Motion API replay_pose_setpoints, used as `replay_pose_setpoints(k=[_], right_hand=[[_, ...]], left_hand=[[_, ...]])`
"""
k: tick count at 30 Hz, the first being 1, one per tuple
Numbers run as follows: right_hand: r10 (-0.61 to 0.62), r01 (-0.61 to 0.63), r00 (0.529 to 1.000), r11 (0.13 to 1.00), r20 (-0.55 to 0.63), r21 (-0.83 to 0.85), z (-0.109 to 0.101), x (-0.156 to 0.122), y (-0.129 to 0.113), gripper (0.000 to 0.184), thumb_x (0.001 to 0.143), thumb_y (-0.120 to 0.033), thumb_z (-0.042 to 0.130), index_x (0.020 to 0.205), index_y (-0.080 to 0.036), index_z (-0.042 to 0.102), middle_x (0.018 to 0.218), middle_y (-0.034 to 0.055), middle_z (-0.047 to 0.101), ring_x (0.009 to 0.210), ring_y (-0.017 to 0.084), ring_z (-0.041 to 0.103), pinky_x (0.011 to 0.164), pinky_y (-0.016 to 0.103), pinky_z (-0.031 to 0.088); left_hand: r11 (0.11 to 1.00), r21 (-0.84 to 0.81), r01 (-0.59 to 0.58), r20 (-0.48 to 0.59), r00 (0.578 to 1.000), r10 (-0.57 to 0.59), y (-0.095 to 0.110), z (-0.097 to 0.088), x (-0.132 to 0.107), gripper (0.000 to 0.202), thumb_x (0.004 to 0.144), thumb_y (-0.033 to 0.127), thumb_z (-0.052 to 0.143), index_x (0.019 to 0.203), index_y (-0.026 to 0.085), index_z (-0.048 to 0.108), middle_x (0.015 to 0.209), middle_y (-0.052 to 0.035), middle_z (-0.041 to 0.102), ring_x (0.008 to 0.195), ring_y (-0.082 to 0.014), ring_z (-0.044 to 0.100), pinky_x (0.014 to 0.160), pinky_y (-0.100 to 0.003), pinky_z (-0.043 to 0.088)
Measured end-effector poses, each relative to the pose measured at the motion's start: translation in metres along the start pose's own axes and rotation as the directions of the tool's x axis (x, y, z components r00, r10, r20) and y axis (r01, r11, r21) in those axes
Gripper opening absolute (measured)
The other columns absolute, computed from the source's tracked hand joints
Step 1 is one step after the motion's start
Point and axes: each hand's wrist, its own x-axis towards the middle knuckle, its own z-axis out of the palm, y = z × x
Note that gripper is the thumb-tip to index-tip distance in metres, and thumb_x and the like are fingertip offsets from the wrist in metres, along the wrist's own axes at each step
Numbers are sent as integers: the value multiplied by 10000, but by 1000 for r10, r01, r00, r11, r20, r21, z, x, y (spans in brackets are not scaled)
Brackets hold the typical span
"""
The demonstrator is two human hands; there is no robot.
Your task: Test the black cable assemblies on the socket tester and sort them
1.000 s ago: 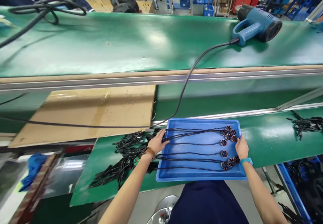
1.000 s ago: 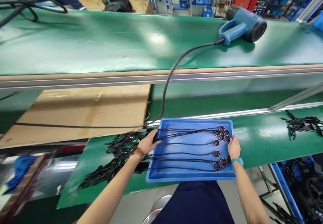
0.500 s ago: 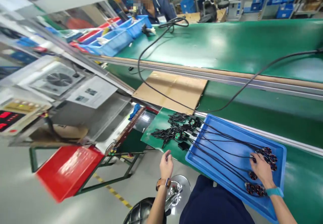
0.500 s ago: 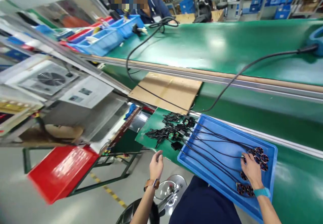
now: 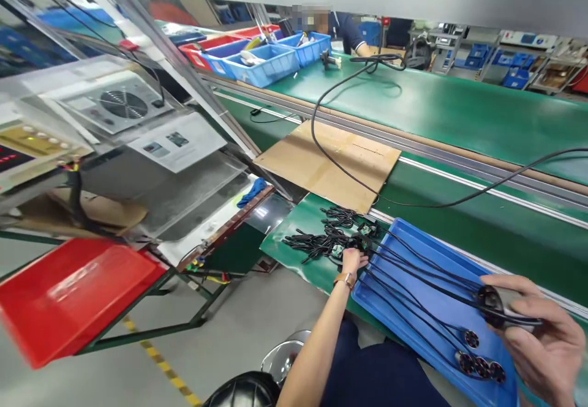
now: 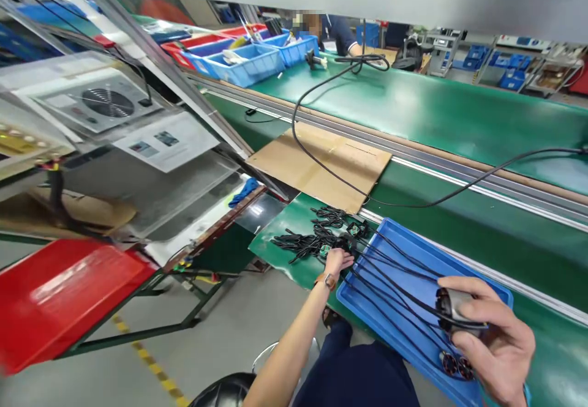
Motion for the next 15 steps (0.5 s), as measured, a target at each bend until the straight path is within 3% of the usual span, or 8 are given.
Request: replay_pose_setpoints(k=[3,6,8,11,15], right_hand=[[51,-39,998,969,-43,245,44,11,-27,177,902,-365,713,1065,-306,680,1167,126,689,750,217,689,476,289,542],[40,5,995,903,-96,429,88,35,-49,188,940,-342,640,1124,-324,675,1168,104,688,585,134,573,409,243,454],[57,9,990,888,-130,459,115,48,-59,196,930,-339,642,1118,-313,693,1132,115,697,538,121,526,384,244,422],[90,-58,995,870,-42,489,145,47,-66,229,902,-399,676,1107,-300,704,1083,120,697,452,82,464,320,230,347],[155,-177,984,915,88,364,160,27,-67,287,891,-466,698,1134,-317,667,1089,97,684,469,92,531,313,214,355]], left_hand=[[976,-169,135,41,991,-130,6,-14,10,234,1037,356,416,1078,148,514,855,-110,681,732,-176,730,747,-331,633],[944,-262,200,115,978,-175,18,-37,14,302,996,461,550,921,169,531,721,-26,609,598,-125,641,612,-254,578],[932,-298,206,164,973,-163,29,-51,18,365,941,508,642,852,167,547,700,-3,586,568,-103,592,568,-226,533],[926,-332,180,199,973,-117,43,-65,27,361,909,513,693,897,161,615,783,-20,630,690,-116,638,648,-226,539],[918,-295,266,183,958,-219,39,-73,33,200,923,346,687,962,161,622,942,-83,674,858,-176,668,814,-326,572]])
